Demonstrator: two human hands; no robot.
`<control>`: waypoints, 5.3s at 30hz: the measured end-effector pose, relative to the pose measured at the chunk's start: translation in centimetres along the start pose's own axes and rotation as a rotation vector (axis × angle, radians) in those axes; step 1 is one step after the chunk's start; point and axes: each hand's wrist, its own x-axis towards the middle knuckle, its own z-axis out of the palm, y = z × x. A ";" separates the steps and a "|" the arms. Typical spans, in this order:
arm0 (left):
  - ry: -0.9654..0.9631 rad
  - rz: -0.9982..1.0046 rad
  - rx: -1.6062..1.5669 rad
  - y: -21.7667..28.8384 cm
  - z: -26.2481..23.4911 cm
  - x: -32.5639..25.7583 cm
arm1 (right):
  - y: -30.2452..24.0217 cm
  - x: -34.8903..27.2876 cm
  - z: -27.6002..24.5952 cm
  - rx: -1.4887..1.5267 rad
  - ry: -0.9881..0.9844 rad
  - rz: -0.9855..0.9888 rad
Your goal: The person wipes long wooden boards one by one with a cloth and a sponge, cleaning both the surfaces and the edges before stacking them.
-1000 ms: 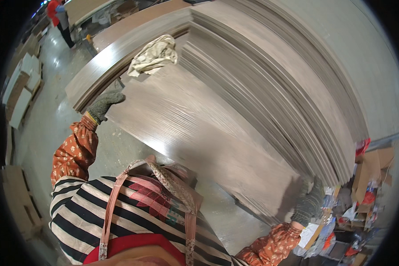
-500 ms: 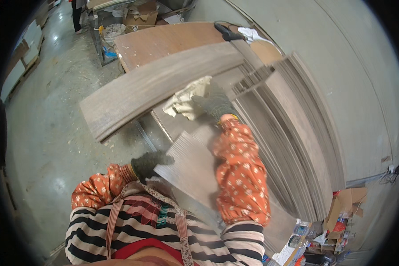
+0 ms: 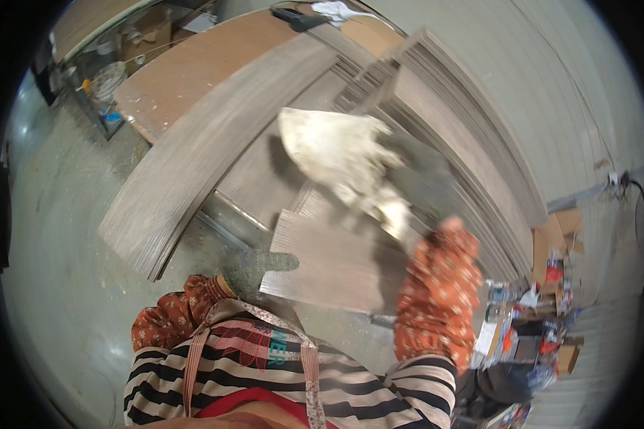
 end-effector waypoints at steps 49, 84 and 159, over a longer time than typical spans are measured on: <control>0.350 -0.092 0.636 10.9 -0.1 8.6 | 37.6 -41.4 -24.0 -0.892 0.673 0.580; 0.194 0.676 2.011 8.9 25.1 18.6 | 37.5 -42.5 -26.5 -0.941 0.724 0.479; -0.134 0.007 1.436 3.3 22.0 23.5 | 33.5 -31.4 -8.6 -0.506 0.256 0.193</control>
